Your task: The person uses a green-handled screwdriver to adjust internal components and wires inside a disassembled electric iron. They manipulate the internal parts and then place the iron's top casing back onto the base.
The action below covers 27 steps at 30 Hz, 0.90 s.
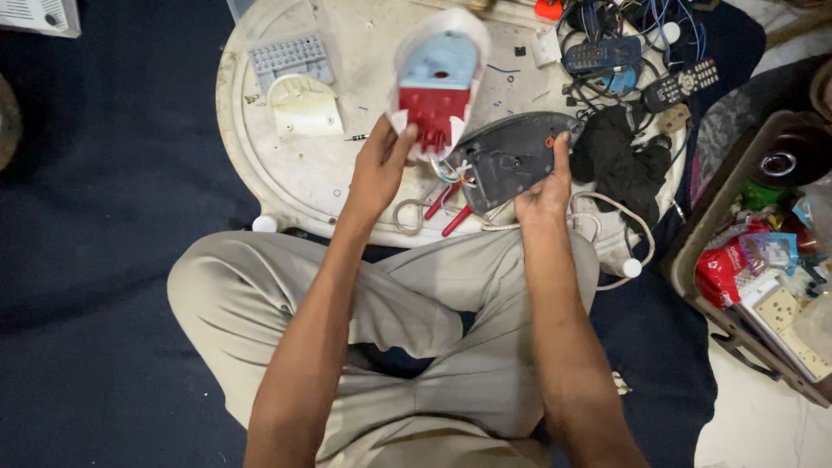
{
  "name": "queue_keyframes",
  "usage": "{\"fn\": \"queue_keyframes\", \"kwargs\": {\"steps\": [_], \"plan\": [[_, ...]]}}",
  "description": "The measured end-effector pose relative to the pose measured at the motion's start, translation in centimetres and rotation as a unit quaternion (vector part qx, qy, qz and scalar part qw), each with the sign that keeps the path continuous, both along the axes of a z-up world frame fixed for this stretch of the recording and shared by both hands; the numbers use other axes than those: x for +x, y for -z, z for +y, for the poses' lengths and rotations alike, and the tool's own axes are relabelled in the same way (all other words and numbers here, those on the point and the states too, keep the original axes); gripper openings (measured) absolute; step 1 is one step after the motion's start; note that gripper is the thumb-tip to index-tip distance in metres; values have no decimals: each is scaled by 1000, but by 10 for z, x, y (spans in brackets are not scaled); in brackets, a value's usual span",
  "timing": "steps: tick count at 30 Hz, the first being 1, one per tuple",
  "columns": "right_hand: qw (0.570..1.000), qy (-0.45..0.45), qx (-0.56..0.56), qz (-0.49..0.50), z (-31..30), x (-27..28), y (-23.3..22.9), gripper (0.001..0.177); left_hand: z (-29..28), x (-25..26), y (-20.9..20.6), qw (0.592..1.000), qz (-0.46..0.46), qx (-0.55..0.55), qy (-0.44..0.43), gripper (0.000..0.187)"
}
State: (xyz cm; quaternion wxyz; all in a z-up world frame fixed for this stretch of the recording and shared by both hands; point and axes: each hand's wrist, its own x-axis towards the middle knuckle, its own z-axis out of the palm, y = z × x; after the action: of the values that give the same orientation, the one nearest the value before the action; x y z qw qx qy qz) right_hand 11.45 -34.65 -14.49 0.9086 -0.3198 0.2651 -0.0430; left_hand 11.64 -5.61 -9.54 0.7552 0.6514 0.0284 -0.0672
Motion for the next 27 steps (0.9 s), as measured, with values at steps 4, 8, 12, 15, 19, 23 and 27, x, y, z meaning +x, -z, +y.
{"fn": "queue_keyframes", "kwargs": {"steps": [4, 8, 12, 15, 19, 23, 27], "plan": [[1000, 21, -18, 9, 4, -1, -2, 41, -9, 39, -12, 996, -13, -20, 84, 44], [999, 26, -26, 29, 6, 1, -4, 42, -12, 69, -20, 968, -47, -22, 247, 39], [995, 41, -89, 0, 9, -1, -5, 38, 18, 76, -16, 903, -237, 211, 288, 46], [991, 60, -114, 31, 11, 0, -5, 34, 28, 58, 0, 881, -233, 374, 174, 53], [991, 47, -128, 4, 14, -3, -9, 30, 29, 39, 27, 820, -280, 493, 72, 40], [989, 50, -138, 2, 16, -7, -13, 29, 33, 51, 44, 792, -235, 557, 81, 17], [988, 53, -142, -3, 19, -8, -16, 29, 53, 59, 44, 908, -127, 398, 10, 21]]}}
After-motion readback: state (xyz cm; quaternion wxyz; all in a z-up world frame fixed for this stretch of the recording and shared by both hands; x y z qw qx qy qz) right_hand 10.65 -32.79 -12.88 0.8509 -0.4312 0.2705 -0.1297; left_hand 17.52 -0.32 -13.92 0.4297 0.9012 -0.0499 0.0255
